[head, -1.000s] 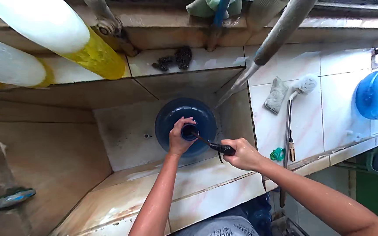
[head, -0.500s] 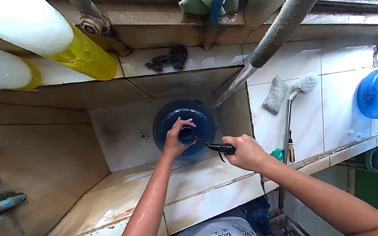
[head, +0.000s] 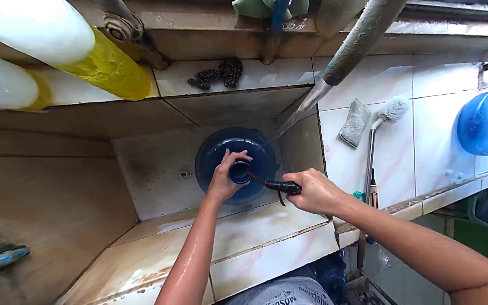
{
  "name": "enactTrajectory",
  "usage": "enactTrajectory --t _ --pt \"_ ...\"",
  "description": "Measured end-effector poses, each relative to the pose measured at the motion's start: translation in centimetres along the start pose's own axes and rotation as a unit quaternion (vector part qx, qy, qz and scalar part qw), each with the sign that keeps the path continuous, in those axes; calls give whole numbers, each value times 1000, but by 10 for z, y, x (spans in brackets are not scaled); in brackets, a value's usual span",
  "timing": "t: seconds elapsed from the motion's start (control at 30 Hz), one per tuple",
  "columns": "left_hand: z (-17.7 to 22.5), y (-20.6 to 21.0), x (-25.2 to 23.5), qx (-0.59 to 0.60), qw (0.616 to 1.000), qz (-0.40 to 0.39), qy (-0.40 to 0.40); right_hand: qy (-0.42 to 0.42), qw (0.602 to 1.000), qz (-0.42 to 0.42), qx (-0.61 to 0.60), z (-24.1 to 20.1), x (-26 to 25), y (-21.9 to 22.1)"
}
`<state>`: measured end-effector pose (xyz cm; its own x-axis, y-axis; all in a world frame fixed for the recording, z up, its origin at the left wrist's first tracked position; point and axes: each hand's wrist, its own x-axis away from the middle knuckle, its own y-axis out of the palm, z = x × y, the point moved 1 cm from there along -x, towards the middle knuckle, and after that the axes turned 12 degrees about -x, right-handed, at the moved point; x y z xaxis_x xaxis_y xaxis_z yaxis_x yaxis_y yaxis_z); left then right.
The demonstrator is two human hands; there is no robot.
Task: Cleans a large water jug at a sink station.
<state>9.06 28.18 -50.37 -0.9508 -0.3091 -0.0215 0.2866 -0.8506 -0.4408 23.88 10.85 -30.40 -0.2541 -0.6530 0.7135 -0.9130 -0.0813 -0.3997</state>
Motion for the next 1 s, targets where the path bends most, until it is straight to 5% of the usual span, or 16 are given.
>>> enactTrajectory --t 0.13,0.23,0.37,0.43,0.53,0.67,0.73,0.8,0.93,1.0 --pt "-2 42 14 -55 968 240 -58 -133 984 105 -54 24 -9 15" --pt "-3 49 12 -93 953 285 -48 -217 960 153 -90 50 -9 38" --pt "-10 32 5 -75 969 237 -11 -124 988 65 -62 29 -7 27" --pt "-7 14 1 -28 992 119 18 -36 999 -5 -24 11 -1 8" --pt "1 -7 -6 17 999 -30 -17 -20 1000 -4 -3 2 -8 -5" --pt "-2 37 11 -20 962 264 -68 -149 982 88 -76 32 -21 29" --pt "-7 45 3 -55 940 330 -59 -168 979 91 -78 35 -24 28" --pt "-8 38 9 -47 958 280 -37 -108 992 41 -56 24 -16 18" --pt "-5 -10 -2 18 1000 -11 -9 -14 999 -26 12 -5 -17 -10" --pt "1 -4 9 28 998 11 -54 -21 1000 -2 7 -6 -20 -2"
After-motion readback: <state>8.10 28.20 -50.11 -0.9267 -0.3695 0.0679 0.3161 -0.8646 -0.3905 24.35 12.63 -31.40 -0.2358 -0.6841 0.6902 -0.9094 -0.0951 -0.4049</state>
